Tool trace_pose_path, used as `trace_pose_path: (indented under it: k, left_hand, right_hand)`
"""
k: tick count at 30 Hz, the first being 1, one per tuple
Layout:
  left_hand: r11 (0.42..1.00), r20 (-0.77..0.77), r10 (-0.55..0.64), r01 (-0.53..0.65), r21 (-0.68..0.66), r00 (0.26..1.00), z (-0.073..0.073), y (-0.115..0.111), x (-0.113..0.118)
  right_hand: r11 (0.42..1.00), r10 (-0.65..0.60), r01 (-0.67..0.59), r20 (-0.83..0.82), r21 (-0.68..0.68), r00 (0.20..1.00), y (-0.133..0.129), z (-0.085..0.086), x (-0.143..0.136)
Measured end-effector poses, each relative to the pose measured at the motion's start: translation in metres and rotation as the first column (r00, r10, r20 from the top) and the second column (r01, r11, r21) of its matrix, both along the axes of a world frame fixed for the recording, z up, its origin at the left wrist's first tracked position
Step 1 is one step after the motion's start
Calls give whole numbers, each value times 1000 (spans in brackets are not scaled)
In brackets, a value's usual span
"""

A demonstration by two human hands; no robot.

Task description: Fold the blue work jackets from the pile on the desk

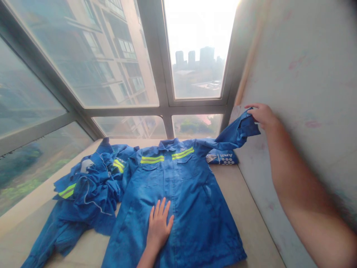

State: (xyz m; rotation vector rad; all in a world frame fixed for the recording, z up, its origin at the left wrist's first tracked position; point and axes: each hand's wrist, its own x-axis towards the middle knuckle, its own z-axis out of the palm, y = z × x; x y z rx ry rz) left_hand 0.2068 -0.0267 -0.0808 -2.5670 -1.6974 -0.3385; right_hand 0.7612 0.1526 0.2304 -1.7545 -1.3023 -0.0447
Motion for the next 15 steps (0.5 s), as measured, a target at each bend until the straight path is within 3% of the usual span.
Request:
trace_pose_path:
  k: [3,5,10,15]
  left_hand:
    - [1000,4,0,0,-13,1000,1,0,1]
    - [1000,12,4,-3,-17,1000,2,0,1]
    - [1000,28,5,-4,-20,1000,3,0,1]
    - [1000,22,11,-11,-29,1000,3,0,1]
  right_hand:
    - [999,34,-39,-154,-32,987,27,41,-3]
    - [998,46,-52,-211,-24,976,35,52,-14]
    - [999,-16,23,-262,22,965,21,42,-48]
    - [982,-174,170,47,86,984,9,35,-69]
